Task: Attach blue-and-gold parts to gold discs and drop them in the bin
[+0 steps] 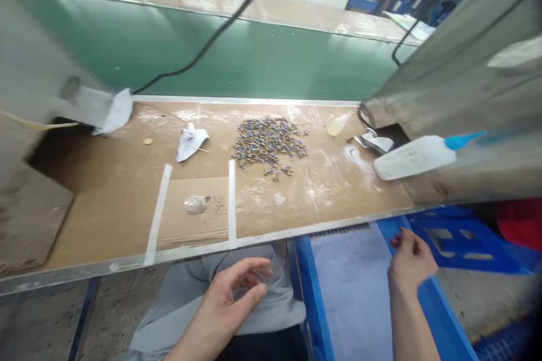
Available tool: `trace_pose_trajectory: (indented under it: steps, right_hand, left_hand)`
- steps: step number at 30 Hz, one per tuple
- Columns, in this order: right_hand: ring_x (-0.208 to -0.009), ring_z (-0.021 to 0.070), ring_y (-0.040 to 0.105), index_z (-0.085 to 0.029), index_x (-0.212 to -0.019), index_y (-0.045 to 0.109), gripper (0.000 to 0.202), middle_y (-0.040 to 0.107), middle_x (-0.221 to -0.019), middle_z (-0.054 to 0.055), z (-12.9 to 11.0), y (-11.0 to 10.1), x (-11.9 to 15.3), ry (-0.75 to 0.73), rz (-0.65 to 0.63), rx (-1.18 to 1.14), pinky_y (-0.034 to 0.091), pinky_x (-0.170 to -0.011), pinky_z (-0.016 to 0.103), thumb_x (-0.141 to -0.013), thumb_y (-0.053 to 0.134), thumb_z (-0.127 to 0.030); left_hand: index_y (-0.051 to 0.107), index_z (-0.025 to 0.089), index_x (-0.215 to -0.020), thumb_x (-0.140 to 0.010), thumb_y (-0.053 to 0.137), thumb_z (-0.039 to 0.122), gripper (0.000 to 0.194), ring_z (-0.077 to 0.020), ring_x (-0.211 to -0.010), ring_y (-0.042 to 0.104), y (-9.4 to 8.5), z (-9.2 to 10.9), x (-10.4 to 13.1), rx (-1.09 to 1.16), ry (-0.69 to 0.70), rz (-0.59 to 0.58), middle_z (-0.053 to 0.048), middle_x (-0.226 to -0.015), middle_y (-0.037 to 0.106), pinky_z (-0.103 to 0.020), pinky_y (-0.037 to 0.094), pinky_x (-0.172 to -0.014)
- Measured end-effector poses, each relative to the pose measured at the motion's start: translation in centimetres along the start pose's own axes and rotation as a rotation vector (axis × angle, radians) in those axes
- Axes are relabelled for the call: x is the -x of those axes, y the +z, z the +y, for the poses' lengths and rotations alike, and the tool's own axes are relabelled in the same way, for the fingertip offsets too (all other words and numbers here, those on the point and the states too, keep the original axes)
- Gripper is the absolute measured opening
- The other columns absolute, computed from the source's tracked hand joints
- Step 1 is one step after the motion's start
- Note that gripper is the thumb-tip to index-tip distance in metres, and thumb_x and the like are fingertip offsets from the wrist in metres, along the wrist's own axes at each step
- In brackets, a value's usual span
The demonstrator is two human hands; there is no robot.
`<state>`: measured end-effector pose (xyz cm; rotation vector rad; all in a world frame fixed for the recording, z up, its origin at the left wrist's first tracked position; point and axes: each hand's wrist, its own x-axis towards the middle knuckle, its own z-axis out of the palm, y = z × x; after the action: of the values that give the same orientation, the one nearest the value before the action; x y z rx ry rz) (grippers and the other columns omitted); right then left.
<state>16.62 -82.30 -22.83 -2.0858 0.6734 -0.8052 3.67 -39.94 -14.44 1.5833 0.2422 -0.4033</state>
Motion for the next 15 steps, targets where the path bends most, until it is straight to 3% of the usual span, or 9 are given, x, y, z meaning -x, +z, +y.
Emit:
trace_pose_trajectory:
  steps: [2, 3, 6, 8, 11, 15]
  right_hand:
    - [-0.066, 0.0221, 0.067, -0.017, -0.112, 0.082, 0.050, 0.074, -0.083, 0.004, -4.6, 0.3, 2.2, -0.068, 0.016, -0.107, 0.061, -0.071, 0.039, -0.106, 0.070, -0.066]
    - [-0.069, 0.0214, 0.069, -0.018, -0.114, 0.083, 0.043, 0.075, -0.086, 0.004, -7.3, 0.8, 3.5, -0.130, -0.045, -0.179, 0.061, -0.074, 0.038, -0.106, 0.074, -0.059]
    - [-0.097, 0.0242, 0.079, -0.025, -0.113, 0.086, 0.021, 0.083, -0.106, 0.006, -15.6, 4.5, 7.3, -0.436, -0.638, -0.229, 0.063, -0.090, 0.037, -0.108, 0.076, -0.043]
    - [-0.109, 0.0235, 0.079, -0.027, -0.117, 0.085, 0.020, 0.084, -0.119, 0.006, -19.8, 8.1, 8.8, -0.590, -0.840, -0.245, 0.062, -0.099, 0.038, -0.112, 0.068, -0.033]
    - [-0.118, 0.0246, 0.077, -0.025, -0.121, 0.083, 0.024, 0.082, -0.127, 0.007, -22.7, 12.4, 9.4, -0.725, -0.928, -0.185, 0.060, -0.106, 0.040, -0.113, 0.061, -0.025]
    - [-0.113, 0.0266, 0.075, -0.023, -0.118, 0.083, 0.018, 0.080, -0.124, 0.009, -23.4, 14.4, 9.5, -0.827, -0.937, -0.005, 0.058, -0.104, 0.043, -0.108, 0.068, -0.024]
  left_hand:
    - [0.088, 0.028, -0.125, -0.104, 0.077, 0.048, 0.031, -0.0277, -0.103, 0.085, -0.2, 0.2, 0.3, 0.025, -0.003, 0.018, -0.011, -0.114, 0.090, -0.037, 0.069, -0.096]
    - [0.089, 0.028, -0.121, -0.107, 0.073, 0.049, 0.030, -0.0283, -0.104, 0.085, -0.4, 0.3, 0.5, 0.022, -0.002, 0.011, -0.010, -0.112, 0.090, -0.038, 0.068, -0.098]
    - [0.092, 0.028, -0.110, -0.115, 0.058, 0.053, 0.042, -0.0291, -0.109, 0.085, -1.0, 0.1, 1.2, -0.025, 0.025, -0.039, -0.009, -0.105, 0.090, -0.041, 0.067, -0.106]
    - [0.091, 0.029, -0.116, -0.116, 0.056, 0.054, 0.043, -0.0291, -0.109, 0.085, -1.8, -0.3, 1.9, -0.044, 0.058, -0.031, -0.009, -0.105, 0.090, -0.041, 0.067, -0.106]
    - [0.088, 0.032, -0.129, -0.113, 0.060, 0.056, 0.040, -0.0289, -0.109, 0.086, -3.7, -1.1, 3.4, -0.039, 0.065, 0.062, -0.009, -0.110, 0.090, -0.039, 0.068, -0.103]
    - [0.088, 0.031, -0.127, -0.107, 0.066, 0.066, 0.046, -0.0318, -0.114, 0.086, -7.1, -2.9, 6.1, 0.044, -0.057, 0.285, -0.008, -0.115, 0.090, -0.041, 0.067, -0.109]
